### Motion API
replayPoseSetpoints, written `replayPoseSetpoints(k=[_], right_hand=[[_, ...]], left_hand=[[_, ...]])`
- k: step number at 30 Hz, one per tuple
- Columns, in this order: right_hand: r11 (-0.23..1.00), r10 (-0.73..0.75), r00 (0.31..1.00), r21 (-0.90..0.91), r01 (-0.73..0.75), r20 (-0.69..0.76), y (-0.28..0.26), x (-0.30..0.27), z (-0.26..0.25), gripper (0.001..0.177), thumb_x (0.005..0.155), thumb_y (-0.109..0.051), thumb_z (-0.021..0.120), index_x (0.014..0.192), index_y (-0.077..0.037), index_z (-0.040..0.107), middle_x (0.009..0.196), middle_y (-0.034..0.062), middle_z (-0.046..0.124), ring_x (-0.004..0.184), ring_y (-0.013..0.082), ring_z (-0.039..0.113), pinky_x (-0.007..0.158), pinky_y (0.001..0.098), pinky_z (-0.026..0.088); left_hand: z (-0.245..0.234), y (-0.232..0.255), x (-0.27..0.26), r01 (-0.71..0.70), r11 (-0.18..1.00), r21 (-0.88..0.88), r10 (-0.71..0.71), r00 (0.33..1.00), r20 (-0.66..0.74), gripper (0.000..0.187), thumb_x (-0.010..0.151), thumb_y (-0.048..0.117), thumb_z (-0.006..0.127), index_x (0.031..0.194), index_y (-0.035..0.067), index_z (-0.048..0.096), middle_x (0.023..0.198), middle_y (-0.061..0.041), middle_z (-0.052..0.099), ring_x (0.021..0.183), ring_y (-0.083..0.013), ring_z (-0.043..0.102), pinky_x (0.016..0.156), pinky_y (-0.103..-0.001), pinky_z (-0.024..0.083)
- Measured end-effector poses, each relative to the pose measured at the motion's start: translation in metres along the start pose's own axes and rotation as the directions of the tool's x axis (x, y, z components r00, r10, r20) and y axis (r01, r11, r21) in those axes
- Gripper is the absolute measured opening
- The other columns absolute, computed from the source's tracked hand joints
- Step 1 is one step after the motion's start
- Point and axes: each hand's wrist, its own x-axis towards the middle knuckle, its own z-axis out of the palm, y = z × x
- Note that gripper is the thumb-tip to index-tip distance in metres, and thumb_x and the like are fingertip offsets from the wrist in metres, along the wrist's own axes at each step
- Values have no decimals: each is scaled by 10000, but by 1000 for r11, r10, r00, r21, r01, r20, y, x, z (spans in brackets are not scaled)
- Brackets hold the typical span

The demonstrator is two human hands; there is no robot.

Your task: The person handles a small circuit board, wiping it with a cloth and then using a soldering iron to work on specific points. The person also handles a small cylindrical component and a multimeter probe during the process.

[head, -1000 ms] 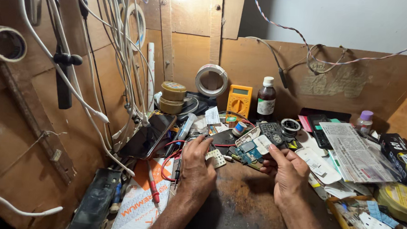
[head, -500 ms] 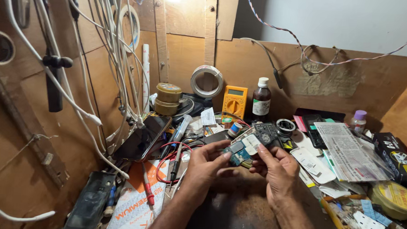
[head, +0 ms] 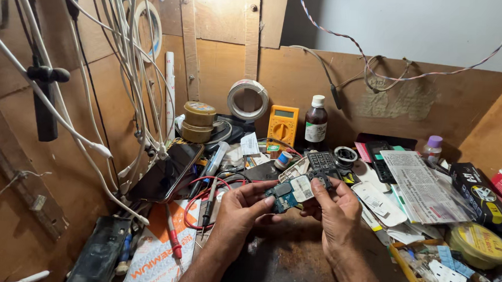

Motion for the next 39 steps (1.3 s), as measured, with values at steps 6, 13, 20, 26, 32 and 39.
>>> replayPoseSetpoints(k=[6,13,20,26,32,39], right_hand=[[1000,1,998,-18,-2,-57,2,1,-2,272,914,-161,715,1114,3,629,838,96,727,630,171,688,523,327,577],[998,40,999,-39,-41,-30,5,1,-5,273,920,-176,713,1112,4,640,850,105,737,663,178,690,554,340,565],[987,156,986,52,-153,-53,13,7,-8,258,912,-164,710,1098,-2,634,871,102,727,704,204,692,567,351,580],[898,376,910,173,-404,172,16,2,-1,250,902,-223,734,1062,-43,666,885,79,720,750,179,677,637,329,584],[929,355,910,31,-369,213,-1,-9,7,360,922,-373,674,1012,-24,680,791,111,719,652,189,667,588,336,570],[986,-113,990,-135,102,-82,-19,-1,-7,278,994,-295,646,966,-19,629,751,137,702,574,158,645,489,305,554]], left_hand=[[-1,-5,1,-2,1000,-17,1,998,-61,389,970,112,668,1323,-52,677,980,-111,716,807,-118,683,735,-308,671],[0,-2,-4,18,1000,20,-17,999,-44,491,847,54,739,1318,-44,637,1002,-78,747,830,-123,716,745,-275,618],[9,4,-7,-97,995,-5,97,995,28,725,769,-28,799,1436,-41,512,1161,-86,702,1014,-136,687,890,-274,591],[18,11,-10,-144,986,-85,150,987,59,625,813,-10,777,1399,-8,560,1190,-85,720,1074,-129,688,965,-288,560],[19,17,-9,-255,966,-47,256,967,-1,425,934,140,729,1331,14,649,1154,-73,735,1040,-134,681,939,-321,560],[-2,31,0,-106,917,-385,32,980,-194,422,1001,387,546,1220,36,627,1138,-130,756,1024,-215,715,902,-395,606]])
